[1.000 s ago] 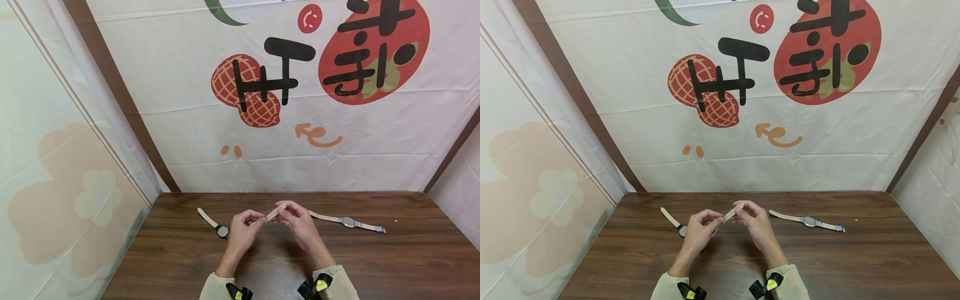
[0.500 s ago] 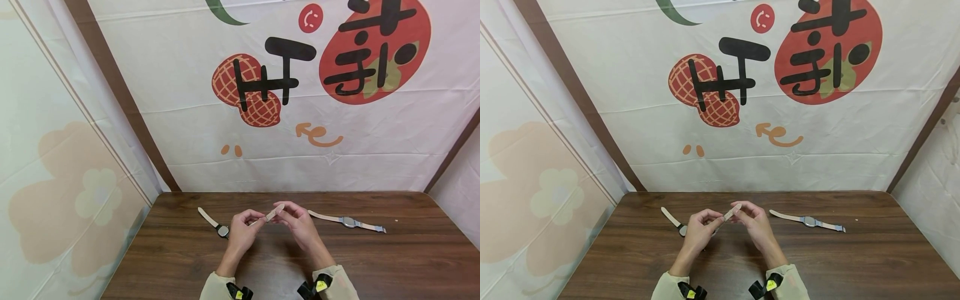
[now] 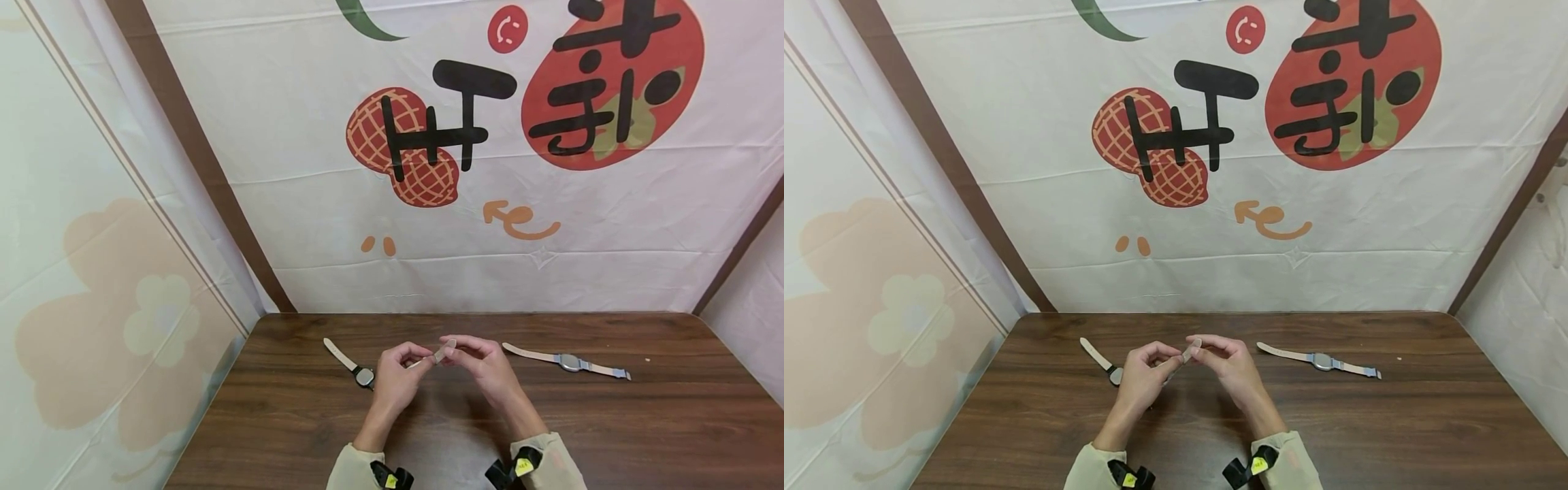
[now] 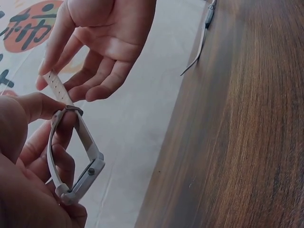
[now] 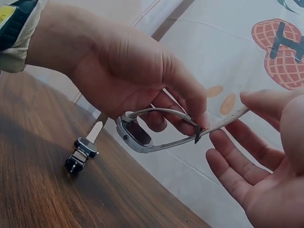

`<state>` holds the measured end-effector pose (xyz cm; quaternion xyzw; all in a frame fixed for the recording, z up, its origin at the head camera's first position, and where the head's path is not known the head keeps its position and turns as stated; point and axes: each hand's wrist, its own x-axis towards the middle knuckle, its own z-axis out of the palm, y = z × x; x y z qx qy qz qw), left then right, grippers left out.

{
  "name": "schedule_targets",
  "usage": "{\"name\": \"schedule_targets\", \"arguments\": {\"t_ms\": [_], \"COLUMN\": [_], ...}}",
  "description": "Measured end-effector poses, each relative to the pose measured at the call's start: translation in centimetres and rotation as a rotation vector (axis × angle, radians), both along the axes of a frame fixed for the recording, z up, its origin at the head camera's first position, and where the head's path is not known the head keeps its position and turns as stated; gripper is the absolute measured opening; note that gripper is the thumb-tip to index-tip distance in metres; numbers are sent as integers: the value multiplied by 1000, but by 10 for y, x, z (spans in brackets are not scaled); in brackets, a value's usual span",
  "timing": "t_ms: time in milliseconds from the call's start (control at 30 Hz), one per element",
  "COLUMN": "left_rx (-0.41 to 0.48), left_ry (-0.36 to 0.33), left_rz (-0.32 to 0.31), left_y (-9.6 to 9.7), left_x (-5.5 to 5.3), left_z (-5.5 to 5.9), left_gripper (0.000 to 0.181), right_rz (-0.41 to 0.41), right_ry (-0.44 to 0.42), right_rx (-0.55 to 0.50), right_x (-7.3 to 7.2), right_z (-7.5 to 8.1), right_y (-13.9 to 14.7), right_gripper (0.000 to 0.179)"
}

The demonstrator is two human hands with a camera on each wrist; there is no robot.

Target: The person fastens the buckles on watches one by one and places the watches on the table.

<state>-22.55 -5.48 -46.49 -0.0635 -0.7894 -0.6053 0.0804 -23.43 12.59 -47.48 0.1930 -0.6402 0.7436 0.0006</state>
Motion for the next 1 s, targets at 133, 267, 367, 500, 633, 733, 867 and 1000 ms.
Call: {"name": "schedule_targets", "arguments": {"t_ms": [133,267,367,500,633,733,867,1000], "left_rx": [-43,-91,-126,-161,-166,-165,-175,-172], "left_ry": [13,13,18,20,17,18,6,1], "left_rz": [-3,-13,-33,-77,-129,-154,-180,-193], "left_y": [-2,-2,-2,-2,-3,-4,-5,-5], "left_x": [1,2,2,3,3,3,3,3], "left_z": [-1,-2,-3,-2,0,2,2,0], "left_gripper": [6,6,7,10,13,13,15,18], "right_rz": [-8,-10,-38,-40,-52,-64,-57,-53], "right_ry": [15,24,16,23,43,29,8,11], "right_rx": [77,109,135,167,186,182,175,160], "right_x": [0,0,0,-1,-1,0,-1,-1], "right_z": [1,2,1,-1,-3,-3,-2,-2], "right_y": [0,0,0,1,1,1,0,0], "right_gripper": [35,31,27,26,26,27,30,29]}}
